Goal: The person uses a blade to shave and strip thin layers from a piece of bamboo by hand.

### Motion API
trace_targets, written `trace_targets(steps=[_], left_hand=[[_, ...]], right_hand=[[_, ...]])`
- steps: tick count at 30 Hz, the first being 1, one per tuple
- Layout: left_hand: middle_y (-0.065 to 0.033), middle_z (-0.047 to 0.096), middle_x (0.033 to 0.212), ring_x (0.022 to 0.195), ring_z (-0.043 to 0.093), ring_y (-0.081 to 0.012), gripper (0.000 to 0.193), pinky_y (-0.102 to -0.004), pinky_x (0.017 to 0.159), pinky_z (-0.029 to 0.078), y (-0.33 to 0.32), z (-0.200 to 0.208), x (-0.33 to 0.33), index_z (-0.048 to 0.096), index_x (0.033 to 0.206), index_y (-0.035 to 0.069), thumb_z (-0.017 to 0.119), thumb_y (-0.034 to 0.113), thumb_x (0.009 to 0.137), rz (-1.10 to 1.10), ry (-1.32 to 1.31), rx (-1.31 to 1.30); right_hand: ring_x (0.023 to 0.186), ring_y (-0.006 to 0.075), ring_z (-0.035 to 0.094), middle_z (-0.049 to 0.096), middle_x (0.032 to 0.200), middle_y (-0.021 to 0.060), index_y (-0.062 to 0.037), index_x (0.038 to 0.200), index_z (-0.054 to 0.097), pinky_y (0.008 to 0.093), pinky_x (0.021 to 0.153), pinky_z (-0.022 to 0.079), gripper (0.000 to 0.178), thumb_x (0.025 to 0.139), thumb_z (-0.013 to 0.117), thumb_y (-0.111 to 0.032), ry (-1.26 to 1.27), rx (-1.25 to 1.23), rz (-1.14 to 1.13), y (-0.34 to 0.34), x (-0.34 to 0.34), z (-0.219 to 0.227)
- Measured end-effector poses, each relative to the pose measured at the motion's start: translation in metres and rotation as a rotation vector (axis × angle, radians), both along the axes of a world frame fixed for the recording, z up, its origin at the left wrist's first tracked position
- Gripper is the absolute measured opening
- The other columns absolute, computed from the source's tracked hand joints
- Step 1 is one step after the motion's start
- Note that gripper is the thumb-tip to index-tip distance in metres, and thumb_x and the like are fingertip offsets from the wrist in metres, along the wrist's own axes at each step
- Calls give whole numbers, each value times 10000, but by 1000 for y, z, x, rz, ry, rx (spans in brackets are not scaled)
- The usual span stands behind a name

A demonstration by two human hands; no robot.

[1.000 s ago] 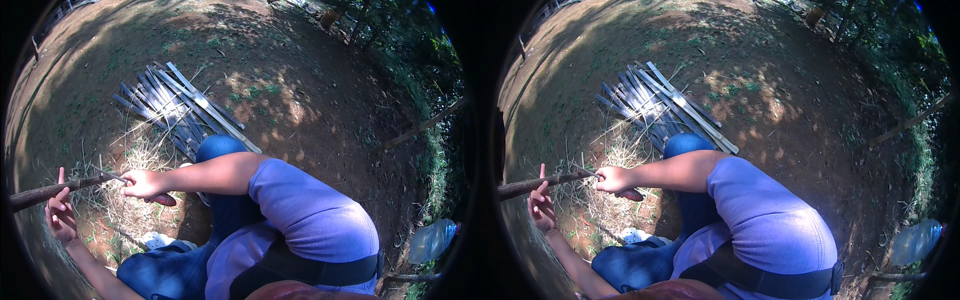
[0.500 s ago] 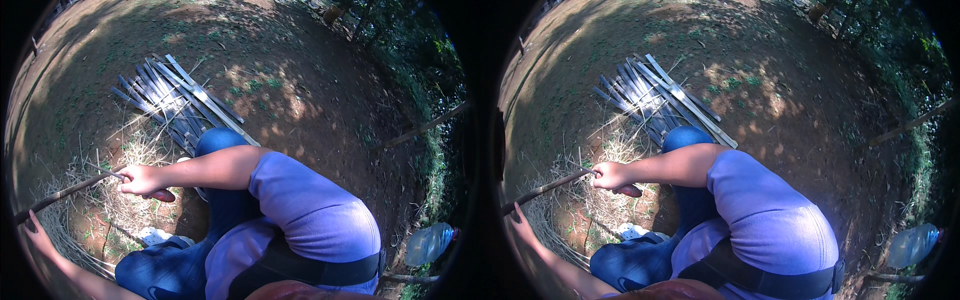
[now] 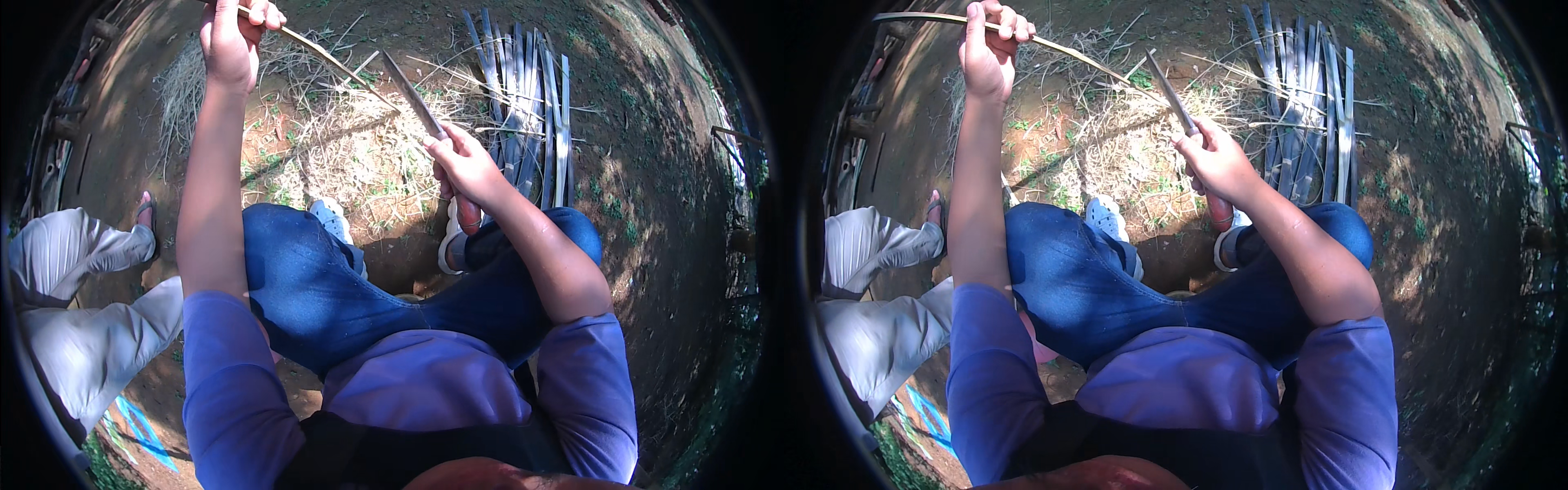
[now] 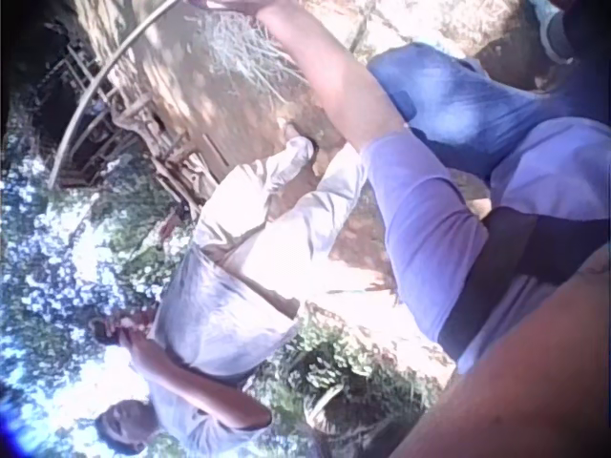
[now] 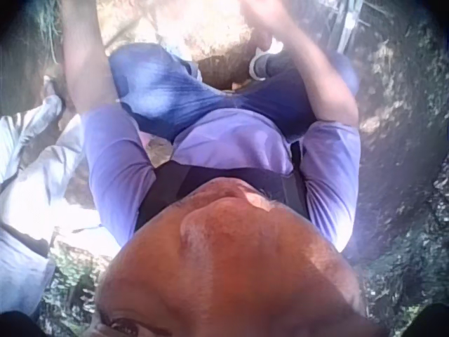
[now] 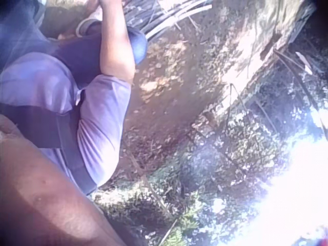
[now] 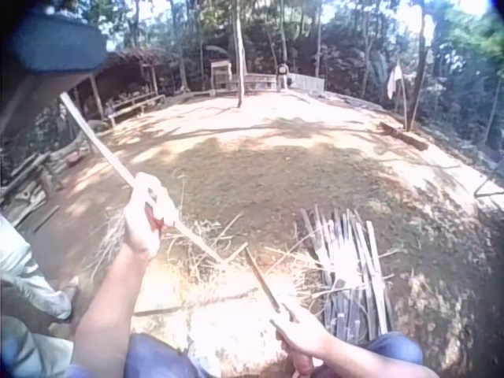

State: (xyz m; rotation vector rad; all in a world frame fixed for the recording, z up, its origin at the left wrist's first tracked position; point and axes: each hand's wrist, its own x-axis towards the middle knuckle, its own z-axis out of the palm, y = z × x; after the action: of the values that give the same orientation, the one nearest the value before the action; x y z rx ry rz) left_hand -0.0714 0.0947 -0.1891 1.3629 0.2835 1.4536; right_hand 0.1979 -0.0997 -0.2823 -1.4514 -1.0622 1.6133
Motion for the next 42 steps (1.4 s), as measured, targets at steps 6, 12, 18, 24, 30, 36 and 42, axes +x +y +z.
trace_targets(steps=[6, 12, 18, 24, 30, 36, 42], left_hand=[[25, 320, 504, 392, 341, -119, 269, -264, 374, 336, -34, 24, 17, 432, 760, 128, 375, 336, 920, -80, -170, -22], [-1, 360, 639, 520, 290, -100, 439, -251, 497, 260, -23, 24, -14, 437, 773, 78, 468, 514, 815, -342, -13, -50], [4, 305, 574, 479, 244, -108, 304, -260, 452, 217, -28, 20, -2, 322, 662, 134, 395, 415, 754, -176, -31, -187], [3, 272, 532, 448, 236, -119, 299, -264, 426, 207, -36, 14, 18, 309, 622, 146, 397, 402, 748, -8, -12, -214], [-32, 367, 600, 555, 403, -196, 349, -322, 541, 356, -34, -4, 23, 331, 626, 134, 357, 434, 802, 105, -54, -126], [-98, 560, 702, 887, 592, -241, 434, -338, 792, 422, -39, -8, 41, 460, 633, 93, 332, 451, 842, 606, -10, 122], [-72, 576, 730, 909, 580, -210, 429, -318, 802, 403, -38, -7, 44, 471, 661, 95, 313, 444, 855, 610, -37, 175]], right_hand=[[468, 99, 523, 549, 640, 18, -57, 1014, 542, 273, 439, 451, 226, 977, 612, -268, -110, -55, -11, 0, 2, -12], [514, 98, 556, 565, 669, 16, 0, 1173, 567, 258, 482, 489, 310, 947, 632, -202, -113, -93, -4, -1, -4, -25], [704, 167, 669, 615, 900, 101, 26, 1187, 519, 313, 639, 600, 305, 936, 590, -132, 63, -72, -168, -23, -34, -53], [555, 92, 562, 561, 668, 28, 34, 1201, 570, 261, 547, 477, 327, 944, 618, -163, -236, 327, -98, -32, -92, -37], [522, 54, 405, 447, 561, -36, 23, 1226, 574, 270, 505, 328, 346, 932, 651, -144, 47, 422, -107, -36, -108, 25], [515, 107, 435, 465, 553, 7, 40, 1310, 507, 301, 527, 375, 439, 923, 640, -117, 28, 458, -84, -44, -101, 23], [660, 349, 636, 625, 702, 154, -26, 1363, 475, 420, 647, 505, 487, 897, 602, -91, -118, 489, -21, -51, -93, 20]])
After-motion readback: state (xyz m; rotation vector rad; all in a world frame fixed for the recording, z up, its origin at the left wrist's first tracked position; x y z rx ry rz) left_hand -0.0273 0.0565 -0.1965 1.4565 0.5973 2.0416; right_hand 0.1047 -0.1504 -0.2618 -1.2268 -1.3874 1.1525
